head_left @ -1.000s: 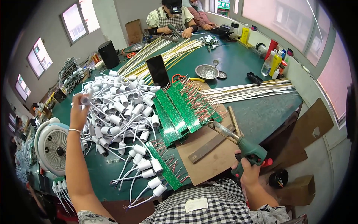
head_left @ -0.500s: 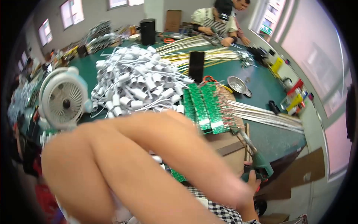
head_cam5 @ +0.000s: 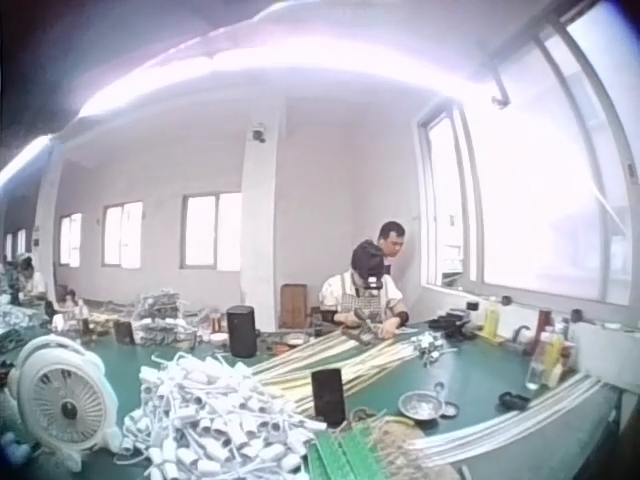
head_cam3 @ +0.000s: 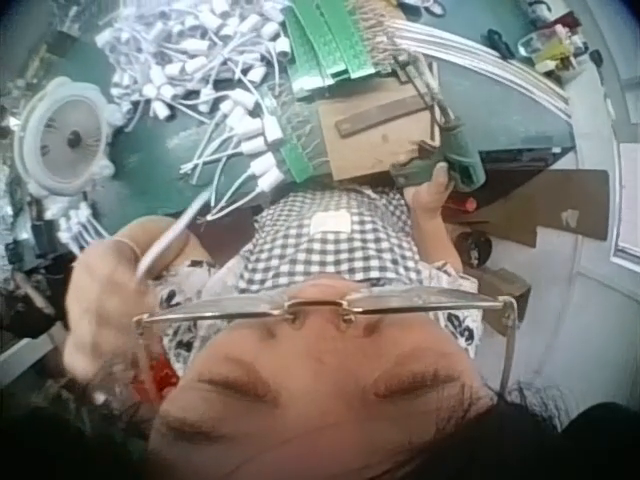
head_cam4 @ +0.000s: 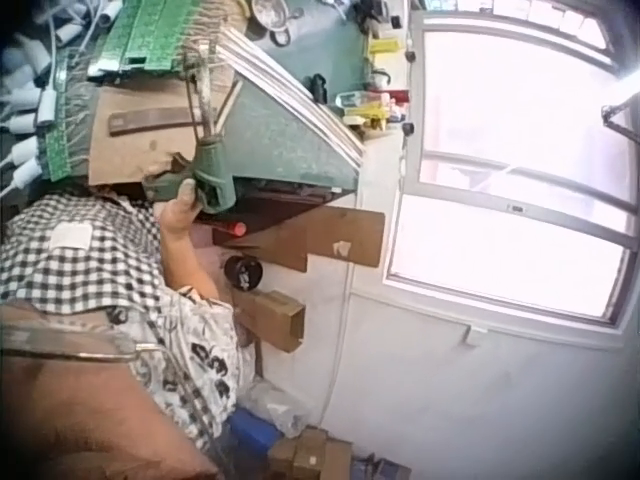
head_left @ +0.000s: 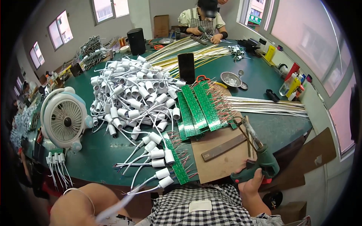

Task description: The person solders wires to LED light bulb components with a soldering iron.

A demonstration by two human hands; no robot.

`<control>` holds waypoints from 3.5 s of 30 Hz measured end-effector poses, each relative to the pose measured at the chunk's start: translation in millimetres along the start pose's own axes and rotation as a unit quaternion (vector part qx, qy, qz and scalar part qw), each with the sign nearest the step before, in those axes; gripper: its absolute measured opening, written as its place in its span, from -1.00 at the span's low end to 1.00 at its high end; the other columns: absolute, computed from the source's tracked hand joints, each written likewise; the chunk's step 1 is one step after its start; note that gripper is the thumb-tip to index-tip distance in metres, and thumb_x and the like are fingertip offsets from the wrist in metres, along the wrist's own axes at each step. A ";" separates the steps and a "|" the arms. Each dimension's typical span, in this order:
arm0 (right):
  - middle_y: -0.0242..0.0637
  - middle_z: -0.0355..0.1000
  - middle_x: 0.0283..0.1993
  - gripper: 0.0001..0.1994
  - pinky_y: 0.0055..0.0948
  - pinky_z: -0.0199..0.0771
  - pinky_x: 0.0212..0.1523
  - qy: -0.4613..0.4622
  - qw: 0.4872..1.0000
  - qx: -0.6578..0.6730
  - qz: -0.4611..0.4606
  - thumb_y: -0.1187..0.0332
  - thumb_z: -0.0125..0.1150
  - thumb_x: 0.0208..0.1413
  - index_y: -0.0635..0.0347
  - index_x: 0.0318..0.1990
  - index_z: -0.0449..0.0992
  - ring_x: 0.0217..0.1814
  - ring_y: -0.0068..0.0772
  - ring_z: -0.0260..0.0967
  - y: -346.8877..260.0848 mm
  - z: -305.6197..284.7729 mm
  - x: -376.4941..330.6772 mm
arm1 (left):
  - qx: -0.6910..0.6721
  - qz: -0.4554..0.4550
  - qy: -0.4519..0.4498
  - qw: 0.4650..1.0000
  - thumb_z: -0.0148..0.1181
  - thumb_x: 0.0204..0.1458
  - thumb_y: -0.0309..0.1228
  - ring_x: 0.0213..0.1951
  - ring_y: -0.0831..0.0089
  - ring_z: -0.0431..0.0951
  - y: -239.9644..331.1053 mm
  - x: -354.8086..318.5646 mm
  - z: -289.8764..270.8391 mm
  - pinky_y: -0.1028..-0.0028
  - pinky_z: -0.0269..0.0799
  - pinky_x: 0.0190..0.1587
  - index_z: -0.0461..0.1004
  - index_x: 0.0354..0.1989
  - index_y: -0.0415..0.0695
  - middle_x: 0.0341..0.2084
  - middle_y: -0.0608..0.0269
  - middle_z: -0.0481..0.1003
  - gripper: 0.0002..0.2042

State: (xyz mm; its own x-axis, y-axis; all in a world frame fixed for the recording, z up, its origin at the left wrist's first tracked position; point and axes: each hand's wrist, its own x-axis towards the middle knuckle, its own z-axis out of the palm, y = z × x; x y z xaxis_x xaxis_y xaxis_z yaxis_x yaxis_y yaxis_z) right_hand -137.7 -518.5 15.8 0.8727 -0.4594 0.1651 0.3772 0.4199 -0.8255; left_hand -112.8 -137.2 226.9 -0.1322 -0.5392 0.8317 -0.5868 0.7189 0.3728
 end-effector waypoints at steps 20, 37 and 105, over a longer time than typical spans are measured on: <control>-0.27 0.37 -0.10 -0.54 -0.52 0.38 -0.09 -0.375 0.889 -0.257 0.052 0.42 0.30 0.00 0.25 0.07 0.31 -0.10 -0.50 0.38 25.0 59.3 -32.9 | 0.188 -0.597 0.266 0.733 0.08 0.07 -0.44 -0.49 0.17 0.51 -150.0 -90.7 148.3 0.38 0.38 -0.44 0.44 -0.33 -0.21 -0.53 0.06 0.47 -0.90; -0.42 0.41 -0.24 -0.70 -0.58 0.37 -0.17 -0.309 0.910 -0.200 0.191 0.48 0.25 0.04 0.21 -0.07 0.36 -0.20 -0.65 0.35 25.0 53.9 -40.6 | 0.179 -0.601 0.285 0.725 0.14 -0.04 -0.49 -0.59 0.37 0.42 -150.1 -93.6 155.1 0.48 0.32 -0.50 0.42 -0.38 -0.23 -0.54 0.14 0.43 -0.91; -0.18 0.09 0.26 -0.33 -0.14 0.22 0.23 -0.342 0.876 -0.027 0.337 0.23 0.02 0.18 -0.12 0.36 -0.19 0.30 -0.25 0.07 47.9 -54.0 -7.0 | 0.483 -0.426 0.325 0.692 0.20 -0.18 -0.41 0.05 0.07 0.25 -136.7 -134.1 171.3 0.06 0.10 0.05 0.40 -0.44 -0.11 -0.04 0.18 0.33 -0.86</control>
State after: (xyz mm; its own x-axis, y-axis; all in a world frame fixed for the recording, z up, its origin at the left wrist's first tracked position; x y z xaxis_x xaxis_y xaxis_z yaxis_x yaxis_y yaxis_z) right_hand -142.5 -537.4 -54.1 0.8798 0.4644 -0.1010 -0.2957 0.3685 -0.8814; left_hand -151.6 -238.4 -6.1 0.7945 -0.0504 0.6052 -0.5324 -0.5373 0.6541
